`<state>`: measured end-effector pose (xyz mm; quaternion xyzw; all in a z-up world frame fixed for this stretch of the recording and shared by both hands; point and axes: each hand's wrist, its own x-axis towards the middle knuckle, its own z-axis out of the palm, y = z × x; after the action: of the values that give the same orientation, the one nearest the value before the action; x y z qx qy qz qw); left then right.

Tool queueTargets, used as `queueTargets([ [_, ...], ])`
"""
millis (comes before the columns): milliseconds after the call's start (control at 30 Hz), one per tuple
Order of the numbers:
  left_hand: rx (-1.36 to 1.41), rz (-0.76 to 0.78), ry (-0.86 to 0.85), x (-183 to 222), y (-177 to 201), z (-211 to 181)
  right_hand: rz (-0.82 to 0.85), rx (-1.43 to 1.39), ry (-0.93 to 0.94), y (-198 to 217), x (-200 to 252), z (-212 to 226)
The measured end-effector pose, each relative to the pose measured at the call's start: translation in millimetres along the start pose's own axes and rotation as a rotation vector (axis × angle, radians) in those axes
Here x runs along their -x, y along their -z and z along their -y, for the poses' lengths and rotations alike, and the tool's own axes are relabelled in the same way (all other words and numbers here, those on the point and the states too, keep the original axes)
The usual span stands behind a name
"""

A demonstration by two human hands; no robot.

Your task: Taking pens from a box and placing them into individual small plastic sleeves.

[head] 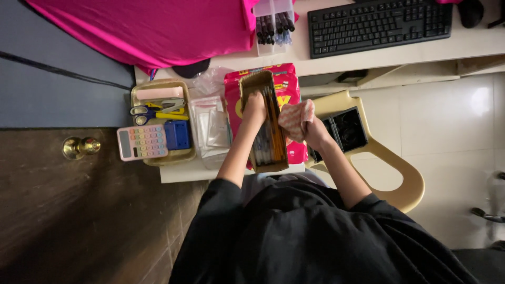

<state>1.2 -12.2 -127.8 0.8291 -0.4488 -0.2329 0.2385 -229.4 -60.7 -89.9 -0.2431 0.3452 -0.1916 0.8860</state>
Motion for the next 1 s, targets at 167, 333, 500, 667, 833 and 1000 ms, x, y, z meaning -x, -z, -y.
queueTargets([
  [167, 0.148, -0.041, -0.182, 69, 105, -65, 0.033, 0.149, -0.029, 0, 27, -2],
  [333, 0.403, -0.084, -0.280, 134, 208, -149, 0.142, 0.306, -0.084, -51, 53, 4],
  [500, 0.588, -0.253, -0.374, 165, 187, -152, 0.043, 0.190, 0.261, -132, 61, 31],
  [667, 0.857, -0.231, -0.192, 167, 178, -137, 0.137, 0.546, 0.284, -153, 75, 60],
  [833, 0.782, -0.148, -0.146, 167, 185, -142, 0.164, 0.641, 0.415, -147, 65, 50],
  [1000, 0.481, -0.217, -0.186, 160, 168, -139, -0.032, 0.571, 0.375, -148, 58, 48],
])
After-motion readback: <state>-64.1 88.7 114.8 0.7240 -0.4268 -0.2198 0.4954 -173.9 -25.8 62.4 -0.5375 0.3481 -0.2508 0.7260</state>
